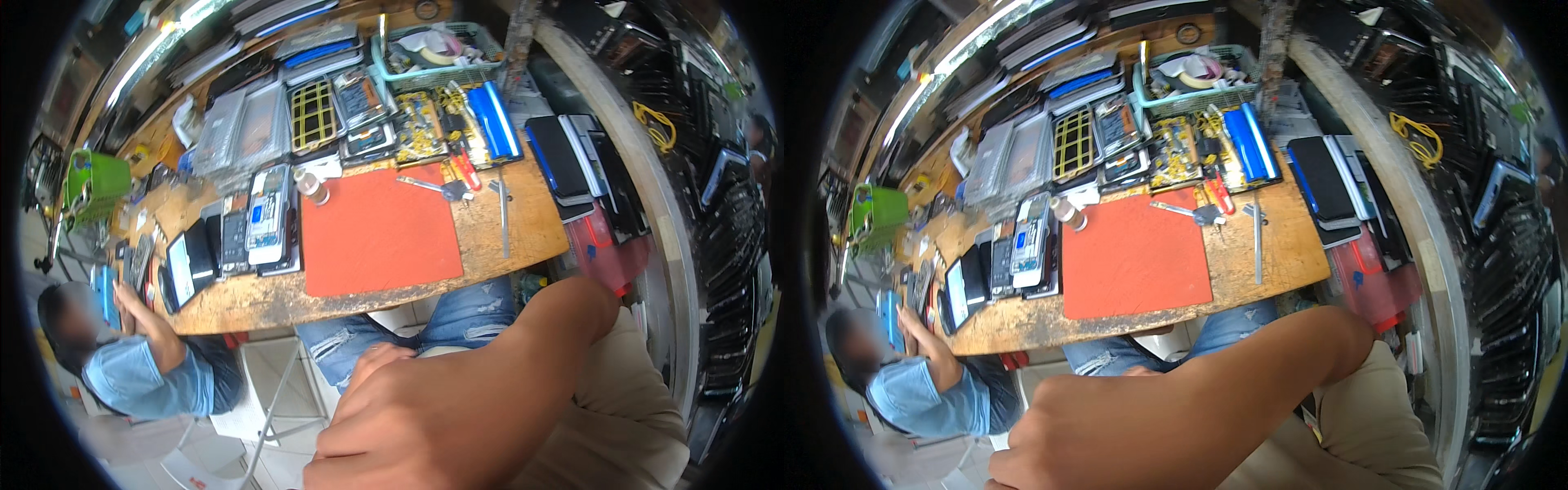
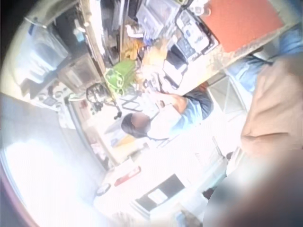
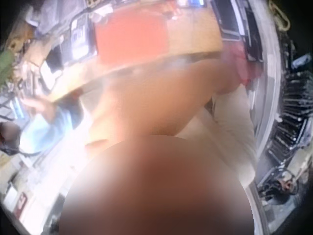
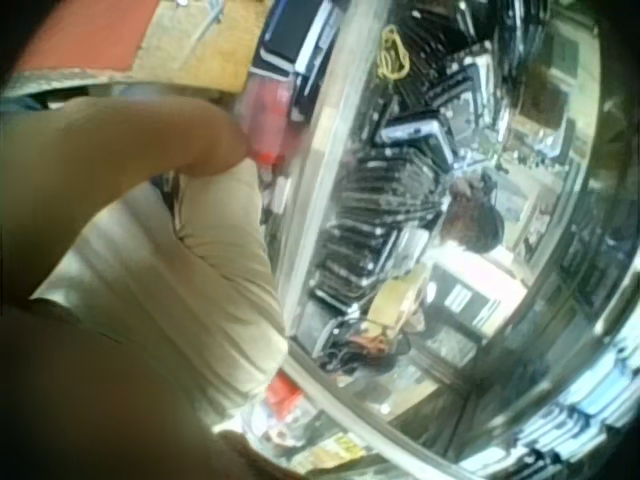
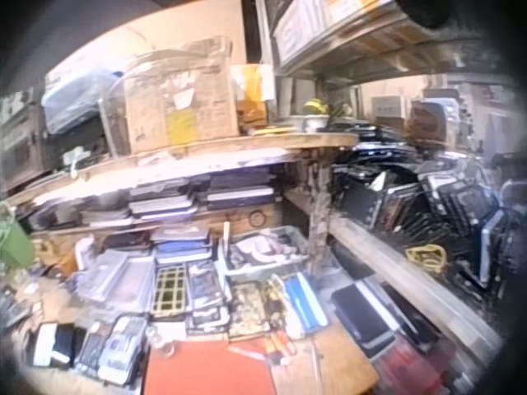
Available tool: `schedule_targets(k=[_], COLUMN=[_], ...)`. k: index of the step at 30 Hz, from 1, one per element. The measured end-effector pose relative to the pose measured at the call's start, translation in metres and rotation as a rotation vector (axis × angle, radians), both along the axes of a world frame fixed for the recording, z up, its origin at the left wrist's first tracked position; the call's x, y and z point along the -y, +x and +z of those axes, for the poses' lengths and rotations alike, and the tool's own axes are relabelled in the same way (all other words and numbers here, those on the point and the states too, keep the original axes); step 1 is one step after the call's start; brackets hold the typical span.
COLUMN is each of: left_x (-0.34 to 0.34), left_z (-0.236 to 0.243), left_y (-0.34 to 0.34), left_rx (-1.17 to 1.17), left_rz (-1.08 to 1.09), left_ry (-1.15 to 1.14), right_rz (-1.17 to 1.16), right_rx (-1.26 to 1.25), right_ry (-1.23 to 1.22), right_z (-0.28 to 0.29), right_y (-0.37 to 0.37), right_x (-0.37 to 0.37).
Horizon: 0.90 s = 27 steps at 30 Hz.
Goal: The person disassembles a smartphone, removes the battery, and replaces the back cover. They then test the device by powering it on and interacting with the screen. The person also handles another smartphone, using a screwdriver to remove screws from its back.
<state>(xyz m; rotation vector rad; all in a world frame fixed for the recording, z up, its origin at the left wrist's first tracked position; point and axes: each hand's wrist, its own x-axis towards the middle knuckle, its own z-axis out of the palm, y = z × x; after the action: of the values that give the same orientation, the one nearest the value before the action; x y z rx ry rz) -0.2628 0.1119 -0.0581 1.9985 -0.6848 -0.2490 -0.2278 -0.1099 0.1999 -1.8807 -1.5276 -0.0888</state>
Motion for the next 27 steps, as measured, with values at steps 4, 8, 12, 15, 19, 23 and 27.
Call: schedule_targets(k=[4, 8, 12, 15, 19, 23, 27], left_x=[-0.059, -0.119, -0.155, -0.171, -0.18, -0.182, -0.185], left_z=[-0.019, -0.025, -0.018, -0.02, -0.051, -0.085, -0.089], left_y=[-0.031, -0.054, -0.076, -0.078, -0.043, 0.006, 0.027], left_rx=[-0.121, 0.115, 0.105, 0.151, 0.062, 0.383, 0.472], left_rz=[0.478, 0.64, 0.254, -0.175, -0.305, -0.772, -0.834], left_ry=[0.115, 0.475, 0.797, 0.984, 0.79, 0.746, 0.684], right_rz=[0.022, 0.029, -0.092, -0.472, -0.629, -0.621, -0.647], right_rx=[0.155, -0.305, -0.317, -0.432, -0.496, -0.372, -0.3], right_ry=[0.239, 0.052, -0.567, -0.732, -0.629, -0.476, -0.411], right_z=[-0.041, -0.121, -0.221, -0.29, -0.345, -0.382, -0.394], right_y=[0.007, -0.001, -0.011, -0.01, -0.019, -0.027, -0.02], right_x=[0.016, -0.001, 0.008, 0.048, 0.106, 0.115, 0.116])
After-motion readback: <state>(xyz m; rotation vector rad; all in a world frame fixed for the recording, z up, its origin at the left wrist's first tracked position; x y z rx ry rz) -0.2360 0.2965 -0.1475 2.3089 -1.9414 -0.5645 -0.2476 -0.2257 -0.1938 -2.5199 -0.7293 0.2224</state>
